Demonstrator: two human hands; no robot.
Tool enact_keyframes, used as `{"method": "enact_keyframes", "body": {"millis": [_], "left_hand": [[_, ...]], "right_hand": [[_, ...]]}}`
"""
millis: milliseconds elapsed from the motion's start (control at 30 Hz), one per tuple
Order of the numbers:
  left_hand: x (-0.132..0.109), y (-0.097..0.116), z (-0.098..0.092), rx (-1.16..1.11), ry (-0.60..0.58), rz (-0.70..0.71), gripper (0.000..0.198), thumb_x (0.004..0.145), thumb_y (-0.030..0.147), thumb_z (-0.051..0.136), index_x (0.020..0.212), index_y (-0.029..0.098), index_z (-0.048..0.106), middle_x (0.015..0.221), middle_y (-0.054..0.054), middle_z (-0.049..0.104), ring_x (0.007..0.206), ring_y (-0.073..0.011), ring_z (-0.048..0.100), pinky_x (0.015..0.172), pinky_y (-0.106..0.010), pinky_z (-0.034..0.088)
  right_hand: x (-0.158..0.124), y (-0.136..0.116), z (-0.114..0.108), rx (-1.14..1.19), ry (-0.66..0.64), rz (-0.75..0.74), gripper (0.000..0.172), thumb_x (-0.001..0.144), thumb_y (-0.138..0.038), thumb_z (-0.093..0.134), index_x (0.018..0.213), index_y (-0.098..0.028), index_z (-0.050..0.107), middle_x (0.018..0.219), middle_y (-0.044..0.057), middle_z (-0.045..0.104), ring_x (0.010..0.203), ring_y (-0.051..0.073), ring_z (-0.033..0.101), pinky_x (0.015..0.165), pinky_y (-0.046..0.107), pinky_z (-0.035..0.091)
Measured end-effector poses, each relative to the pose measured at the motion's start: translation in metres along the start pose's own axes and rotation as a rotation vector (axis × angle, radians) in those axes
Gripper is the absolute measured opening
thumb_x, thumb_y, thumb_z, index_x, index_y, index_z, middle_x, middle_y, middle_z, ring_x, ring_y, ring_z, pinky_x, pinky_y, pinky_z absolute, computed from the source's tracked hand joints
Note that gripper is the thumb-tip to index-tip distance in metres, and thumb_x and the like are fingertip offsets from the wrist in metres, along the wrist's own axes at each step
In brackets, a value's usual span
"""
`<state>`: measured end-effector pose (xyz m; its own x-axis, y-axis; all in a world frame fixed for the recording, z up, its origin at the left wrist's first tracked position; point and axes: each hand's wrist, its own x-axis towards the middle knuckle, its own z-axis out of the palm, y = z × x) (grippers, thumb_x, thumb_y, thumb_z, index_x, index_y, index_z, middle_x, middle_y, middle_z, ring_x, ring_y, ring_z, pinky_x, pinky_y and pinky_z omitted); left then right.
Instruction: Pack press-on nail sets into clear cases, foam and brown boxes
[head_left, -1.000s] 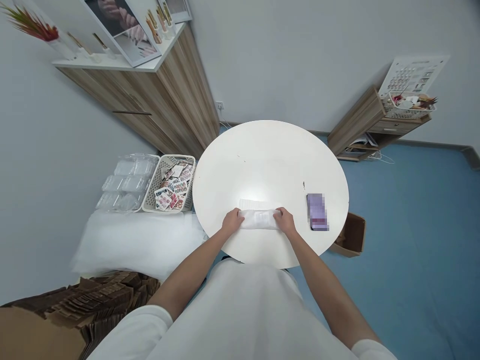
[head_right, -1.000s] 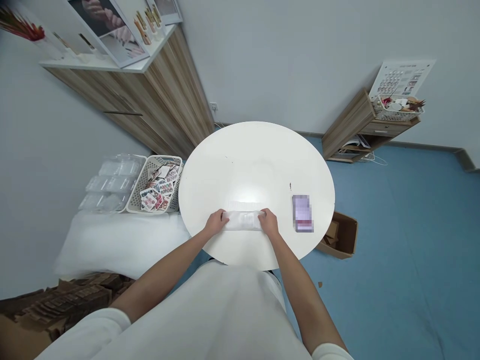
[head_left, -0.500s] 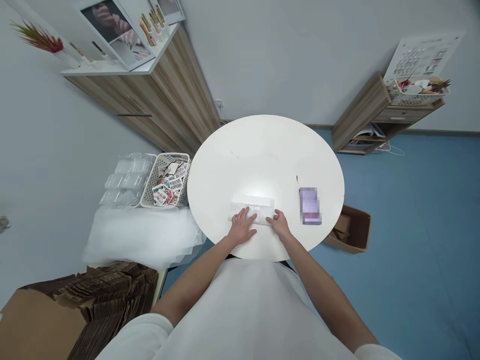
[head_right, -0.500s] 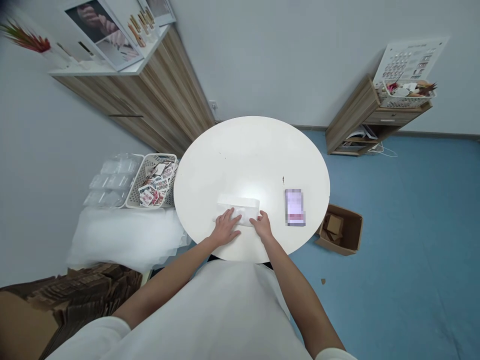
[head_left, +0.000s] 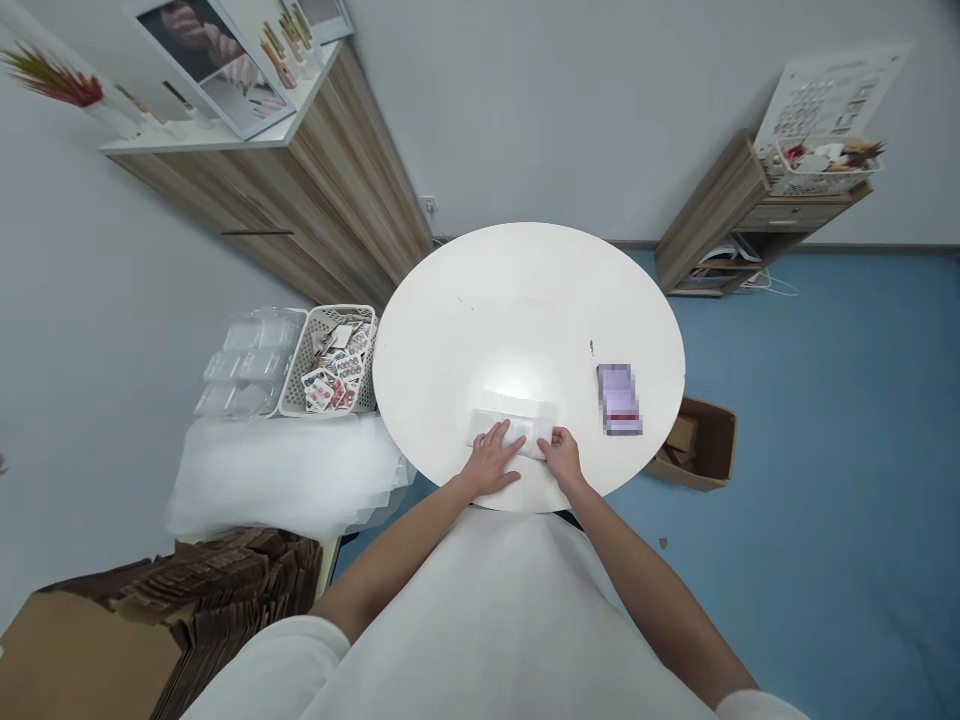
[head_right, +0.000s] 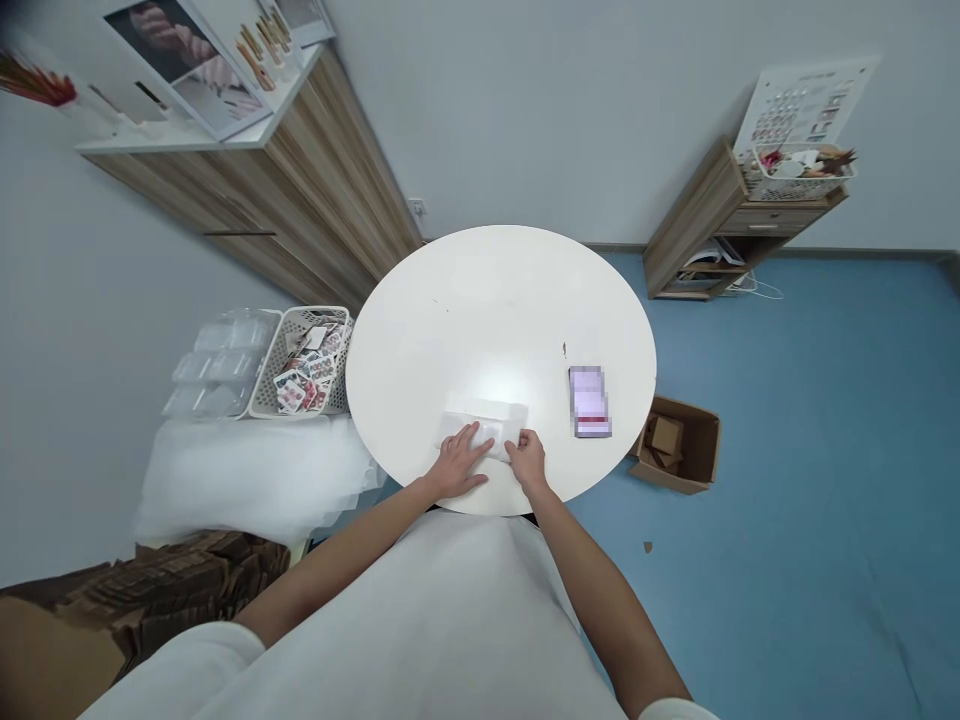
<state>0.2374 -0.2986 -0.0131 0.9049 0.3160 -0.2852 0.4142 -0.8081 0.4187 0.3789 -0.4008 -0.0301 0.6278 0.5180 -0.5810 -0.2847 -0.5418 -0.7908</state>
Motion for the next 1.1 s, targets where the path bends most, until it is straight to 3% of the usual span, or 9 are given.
{"method": "enact_keyframes", "body": {"millis": [133, 233, 400, 500, 633, 733, 833, 900, 1100], "left_hand": [[0.005, -0.007, -0.008, -0.058, -0.013, 0.056, 0.064, 0.072, 0.048, 0.053, 0.130, 0.033, 0.029, 0.143, -0.008, 0.017, 0.129, -0.0304, 0.015, 0.097, -0.048, 0.018], [0.002, -0.011, -0.013, -0.090, 0.045, 0.085, 0.066, 0.075, 0.046, 0.050, 0.133, 0.029, 0.024, 0.141, -0.009, 0.021, 0.128, -0.0287, 0.018, 0.098, -0.047, 0.018], [-0.005, -0.017, -0.013, -0.047, 0.072, 0.241, 0.061, 0.075, 0.042, 0.051, 0.131, 0.030, 0.028, 0.141, -0.005, 0.025, 0.129, -0.0272, 0.018, 0.101, -0.046, 0.014], [-0.005, -0.018, -0.010, -0.004, 0.041, 0.231, 0.056, 0.074, 0.035, 0.054, 0.126, 0.030, 0.036, 0.140, -0.005, 0.026, 0.129, -0.0270, 0.017, 0.101, -0.047, 0.011], [-0.008, -0.020, -0.007, -0.016, 0.038, 0.246, 0.057, 0.072, 0.033, 0.055, 0.125, 0.030, 0.036, 0.141, -0.005, 0.024, 0.130, -0.0269, 0.016, 0.101, -0.047, 0.013], [-0.016, -0.024, -0.004, -0.083, 0.108, 0.088, 0.058, 0.072, 0.038, 0.054, 0.126, 0.028, 0.035, 0.142, -0.008, 0.018, 0.129, -0.0295, 0.015, 0.099, -0.049, 0.016], [-0.025, -0.036, 0.001, -0.223, 0.224, -0.317, 0.065, 0.073, 0.043, 0.051, 0.129, 0.022, 0.027, 0.141, -0.015, 0.016, 0.127, -0.0339, 0.019, 0.094, -0.052, 0.025], [-0.030, -0.046, 0.003, -0.343, 0.246, -0.506, 0.063, 0.074, 0.043, 0.050, 0.128, 0.020, 0.026, 0.137, -0.017, 0.022, 0.123, -0.0336, 0.025, 0.090, -0.050, 0.031], [-0.031, -0.063, 0.003, -0.594, 0.325, -0.571, 0.041, 0.073, 0.032, 0.053, 0.111, 0.019, 0.042, 0.121, -0.013, 0.039, 0.116, -0.0264, 0.037, 0.094, -0.042, 0.033]], "right_hand": [[-0.001, -0.011, 0.010, -0.038, -0.035, -0.084, 0.028, 0.068, -0.032, 0.052, 0.091, -0.017, 0.053, 0.082, 0.004, 0.061, 0.067, 0.014, 0.058, 0.057, 0.026, 0.048], [-0.002, -0.017, 0.018, -0.061, -0.095, -0.100, 0.027, 0.071, -0.031, 0.049, 0.093, -0.016, 0.056, 0.078, 0.004, 0.062, 0.065, 0.014, 0.059, 0.061, 0.027, 0.049], [-0.004, -0.017, 0.020, -0.302, -0.045, -0.180, 0.032, 0.074, -0.024, 0.042, 0.101, -0.015, 0.056, 0.080, 0.004, 0.061, 0.069, 0.013, 0.058, 0.071, 0.029, 0.048], [-0.008, -0.015, 0.017, -0.388, 0.030, -0.227, 0.037, 0.072, -0.023, 0.048, 0.108, -0.017, 0.055, 0.093, 0.005, 0.057, 0.076, 0.015, 0.056, 0.081, 0.033, 0.044], [-0.017, -0.011, 0.019, -0.647, 0.047, -0.312, 0.058, 0.072, -0.026, 0.052, 0.128, -0.022, 0.035, 0.117, 0.009, 0.041, 0.083, 0.015, 0.054, 0.081, 0.033, 0.043], [-0.022, -0.009, 0.026, -0.809, -0.007, -0.292, 0.058, 0.078, -0.026, 0.044, 0.133, -0.025, 0.025, 0.126, 0.011, 0.032, 0.082, 0.016, 0.055, 0.077, 0.032, 0.043], [-0.023, -0.009, 0.037, -0.894, -0.022, -0.279, 0.059, 0.081, -0.025, 0.038, 0.135, -0.024, 0.016, 0.130, 0.013, 0.026, 0.083, 0.018, 0.056, 0.075, 0.032, 0.042], [-0.022, -0.010, 0.045, -0.920, -0.025, -0.277, 0.060, 0.081, -0.024, 0.037, 0.136, -0.023, 0.013, 0.132, 0.014, 0.023, 0.084, 0.020, 0.056, 0.074, 0.032, 0.042], [-0.024, -0.010, 0.060, -0.903, -0.060, -0.286, 0.062, 0.080, -0.025, 0.038, 0.136, -0.025, 0.011, 0.130, 0.013, 0.024, 0.086, 0.019, 0.056, 0.074, 0.030, 0.042]]}}
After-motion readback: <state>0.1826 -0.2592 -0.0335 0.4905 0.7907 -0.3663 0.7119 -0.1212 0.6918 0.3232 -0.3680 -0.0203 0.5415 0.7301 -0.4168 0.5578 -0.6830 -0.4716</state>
